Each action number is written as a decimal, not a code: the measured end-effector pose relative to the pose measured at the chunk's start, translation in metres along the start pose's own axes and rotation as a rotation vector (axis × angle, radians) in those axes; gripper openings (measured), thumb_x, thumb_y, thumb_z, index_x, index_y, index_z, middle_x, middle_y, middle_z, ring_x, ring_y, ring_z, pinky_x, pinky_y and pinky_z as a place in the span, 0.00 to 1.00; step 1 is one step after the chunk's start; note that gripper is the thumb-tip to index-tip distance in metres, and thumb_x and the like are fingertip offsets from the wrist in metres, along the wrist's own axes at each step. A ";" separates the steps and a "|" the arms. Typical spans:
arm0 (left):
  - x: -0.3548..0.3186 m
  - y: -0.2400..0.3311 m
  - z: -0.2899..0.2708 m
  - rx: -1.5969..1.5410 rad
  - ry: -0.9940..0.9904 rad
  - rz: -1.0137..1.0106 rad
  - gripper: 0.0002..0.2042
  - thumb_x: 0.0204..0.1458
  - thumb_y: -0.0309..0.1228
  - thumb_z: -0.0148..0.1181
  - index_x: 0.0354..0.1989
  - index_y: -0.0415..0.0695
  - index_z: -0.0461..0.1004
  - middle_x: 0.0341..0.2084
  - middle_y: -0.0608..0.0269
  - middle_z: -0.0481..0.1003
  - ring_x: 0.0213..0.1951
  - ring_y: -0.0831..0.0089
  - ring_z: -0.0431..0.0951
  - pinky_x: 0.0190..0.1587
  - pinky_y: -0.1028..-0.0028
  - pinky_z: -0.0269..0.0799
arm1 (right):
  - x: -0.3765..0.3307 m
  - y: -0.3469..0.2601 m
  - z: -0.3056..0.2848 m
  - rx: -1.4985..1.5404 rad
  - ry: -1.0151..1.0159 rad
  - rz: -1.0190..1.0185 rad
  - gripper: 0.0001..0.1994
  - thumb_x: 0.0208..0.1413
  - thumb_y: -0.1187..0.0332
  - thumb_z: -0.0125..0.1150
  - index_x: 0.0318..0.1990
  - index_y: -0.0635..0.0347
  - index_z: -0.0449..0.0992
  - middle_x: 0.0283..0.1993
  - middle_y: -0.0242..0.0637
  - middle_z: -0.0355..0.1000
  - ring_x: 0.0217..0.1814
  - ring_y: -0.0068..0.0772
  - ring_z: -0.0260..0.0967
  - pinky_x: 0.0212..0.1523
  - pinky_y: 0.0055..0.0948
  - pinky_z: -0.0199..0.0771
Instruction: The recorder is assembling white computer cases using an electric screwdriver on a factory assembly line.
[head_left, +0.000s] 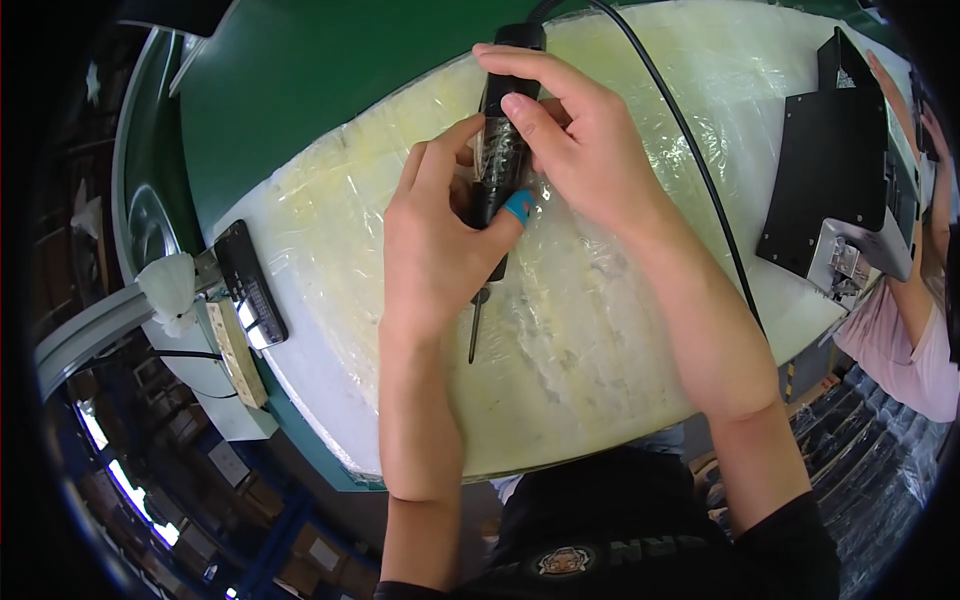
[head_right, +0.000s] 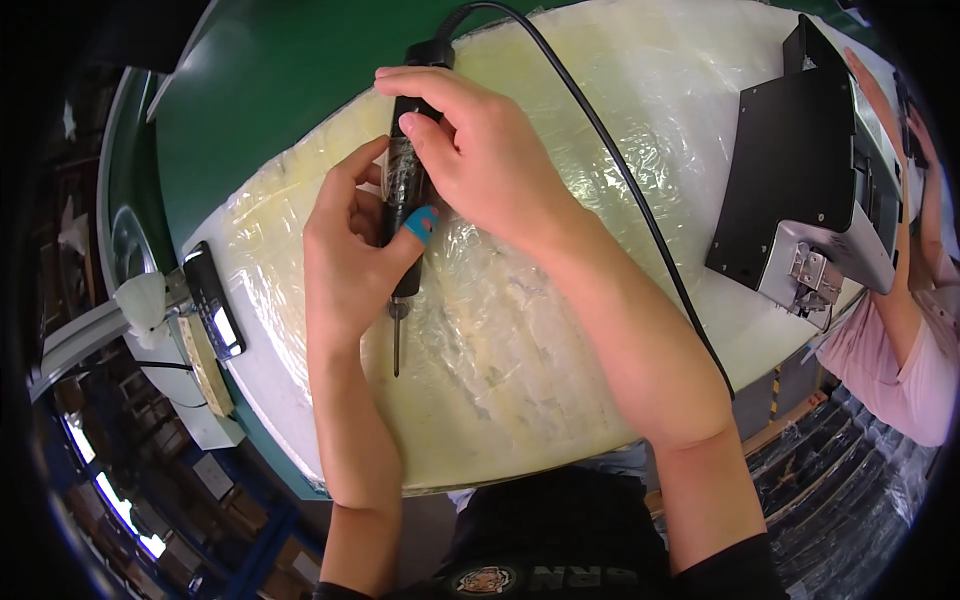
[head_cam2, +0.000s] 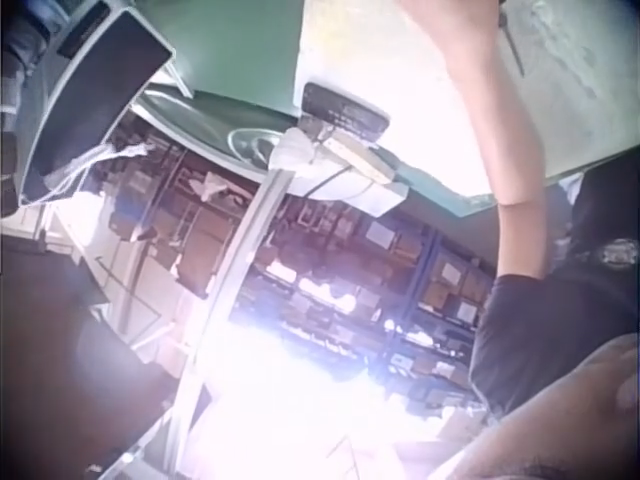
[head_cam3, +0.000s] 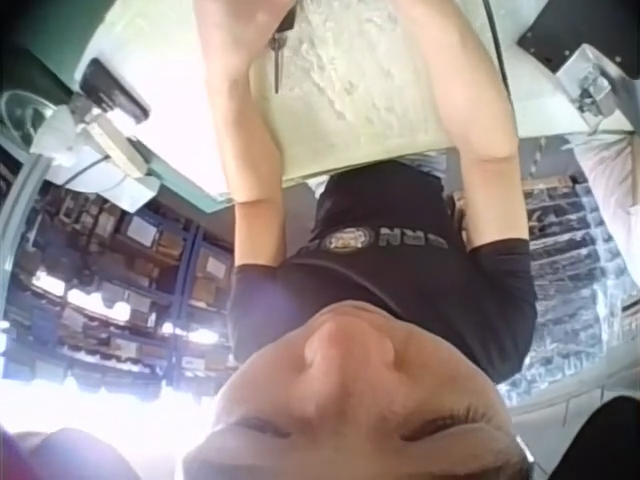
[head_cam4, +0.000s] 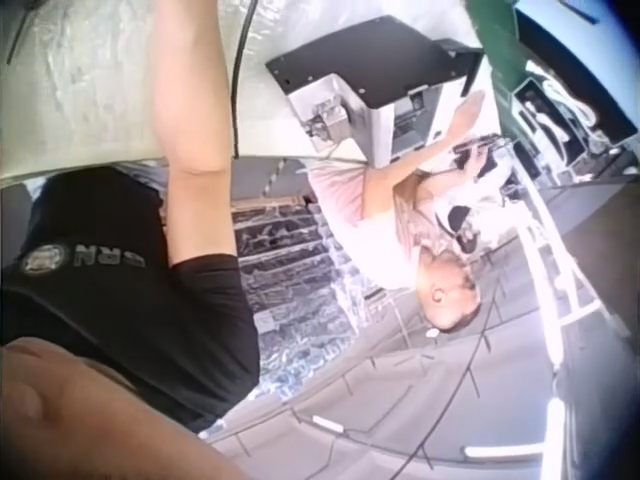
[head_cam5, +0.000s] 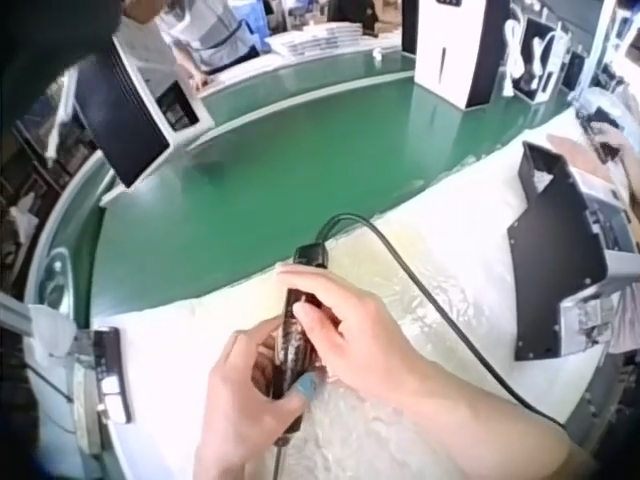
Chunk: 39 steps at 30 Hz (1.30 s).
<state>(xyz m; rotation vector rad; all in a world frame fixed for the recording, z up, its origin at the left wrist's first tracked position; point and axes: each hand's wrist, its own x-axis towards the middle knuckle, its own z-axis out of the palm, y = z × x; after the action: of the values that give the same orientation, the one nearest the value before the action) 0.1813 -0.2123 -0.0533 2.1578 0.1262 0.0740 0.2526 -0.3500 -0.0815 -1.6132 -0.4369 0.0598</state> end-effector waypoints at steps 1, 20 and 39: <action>0.001 -0.002 -0.001 -0.041 -0.011 -0.030 0.30 0.39 0.21 0.69 0.56 0.41 0.70 0.35 0.63 0.70 0.27 0.76 0.71 0.30 0.76 0.71 | 0.000 -0.001 -0.001 0.004 0.000 -0.004 0.15 0.62 0.78 0.51 0.55 0.60 0.73 0.61 0.30 0.70 0.30 0.11 0.65 0.28 0.15 0.70; 0.004 -0.019 -0.012 -0.420 -0.089 0.024 0.21 0.55 0.26 0.59 0.58 0.38 0.69 0.37 0.60 0.77 0.35 0.76 0.75 0.31 0.79 0.68 | 0.004 -0.037 0.004 -0.666 0.108 0.437 0.25 0.52 0.53 0.65 0.43 0.72 0.73 0.27 0.47 0.75 0.28 0.43 0.76 0.30 0.37 0.75; 0.270 0.238 -0.198 0.602 0.470 0.578 0.18 0.54 0.36 0.53 0.47 0.38 0.78 0.39 0.59 0.79 0.35 0.72 0.72 0.43 0.73 0.67 | 0.014 -0.007 -0.047 1.241 0.123 0.608 0.27 0.59 0.39 0.51 0.45 0.57 0.68 0.30 0.33 0.70 0.16 0.26 0.61 0.17 0.28 0.63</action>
<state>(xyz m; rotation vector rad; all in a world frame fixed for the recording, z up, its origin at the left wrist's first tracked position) 0.4436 -0.1484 0.2563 2.6700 -0.2432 0.9864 0.2778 -0.3898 -0.0668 -0.4563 0.2145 0.5712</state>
